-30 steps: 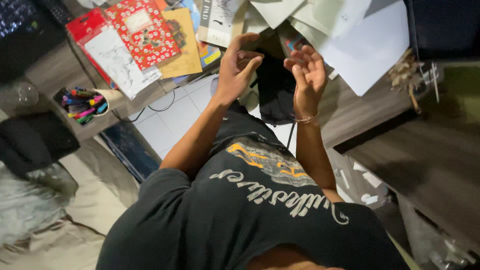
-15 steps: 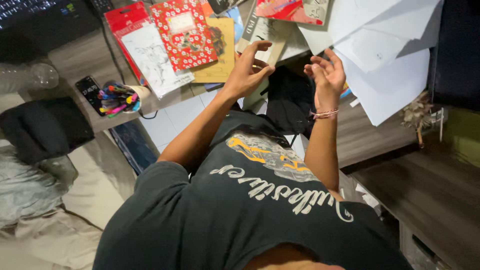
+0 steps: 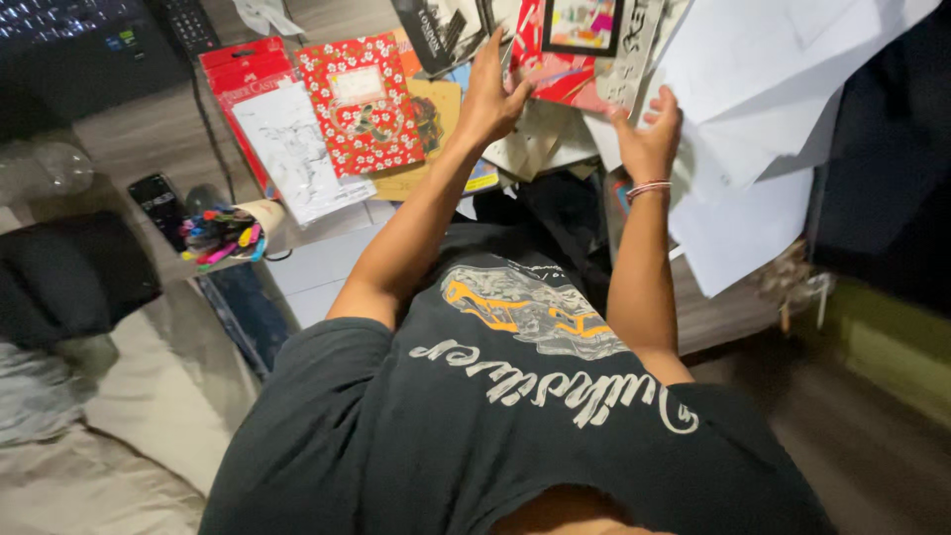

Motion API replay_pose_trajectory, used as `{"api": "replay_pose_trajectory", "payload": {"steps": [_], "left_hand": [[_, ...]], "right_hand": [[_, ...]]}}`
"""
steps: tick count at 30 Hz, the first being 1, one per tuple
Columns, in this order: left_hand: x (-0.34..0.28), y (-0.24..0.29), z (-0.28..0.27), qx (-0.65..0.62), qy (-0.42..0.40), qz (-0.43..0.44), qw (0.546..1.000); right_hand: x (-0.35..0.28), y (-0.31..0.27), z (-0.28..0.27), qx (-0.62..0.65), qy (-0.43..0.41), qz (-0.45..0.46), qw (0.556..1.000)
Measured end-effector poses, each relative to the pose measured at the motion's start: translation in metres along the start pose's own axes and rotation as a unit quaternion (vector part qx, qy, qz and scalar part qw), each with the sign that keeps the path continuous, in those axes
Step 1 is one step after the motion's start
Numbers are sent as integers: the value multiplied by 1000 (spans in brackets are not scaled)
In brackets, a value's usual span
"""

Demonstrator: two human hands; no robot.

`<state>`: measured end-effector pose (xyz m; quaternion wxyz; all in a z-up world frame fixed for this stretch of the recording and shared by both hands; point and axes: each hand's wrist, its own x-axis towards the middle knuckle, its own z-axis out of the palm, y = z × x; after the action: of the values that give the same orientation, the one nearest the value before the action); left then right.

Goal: The person sorts through papers and books on a desk, placing some papers into a drawer and holding up various sketchbooks and book covers to the camera.

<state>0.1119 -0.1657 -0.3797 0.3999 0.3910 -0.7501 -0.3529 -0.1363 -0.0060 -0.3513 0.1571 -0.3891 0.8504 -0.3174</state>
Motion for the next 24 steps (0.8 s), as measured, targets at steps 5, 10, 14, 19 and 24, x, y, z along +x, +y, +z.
{"api": "replay_pose_trajectory", "payload": {"steps": [5,10,14,19,24], "left_hand": [[38,8,32,-30,-143,-296,944],[38,16,34,42,7,-211,977],[25,17,26,-36,-17,-202,979],[6,67,-21,-292,-71,-400,866],[-24,87,-91,-444,-16,-275,852]], "right_hand": [[37,8,13,-61,-55,14,997],[57,1,9,-51,-92,-22,994],[69,-13,-8,94,-154,45,983],[53,-65,-34,361,-251,68,896],[35,-108,-33,292,-414,32,861]]}}
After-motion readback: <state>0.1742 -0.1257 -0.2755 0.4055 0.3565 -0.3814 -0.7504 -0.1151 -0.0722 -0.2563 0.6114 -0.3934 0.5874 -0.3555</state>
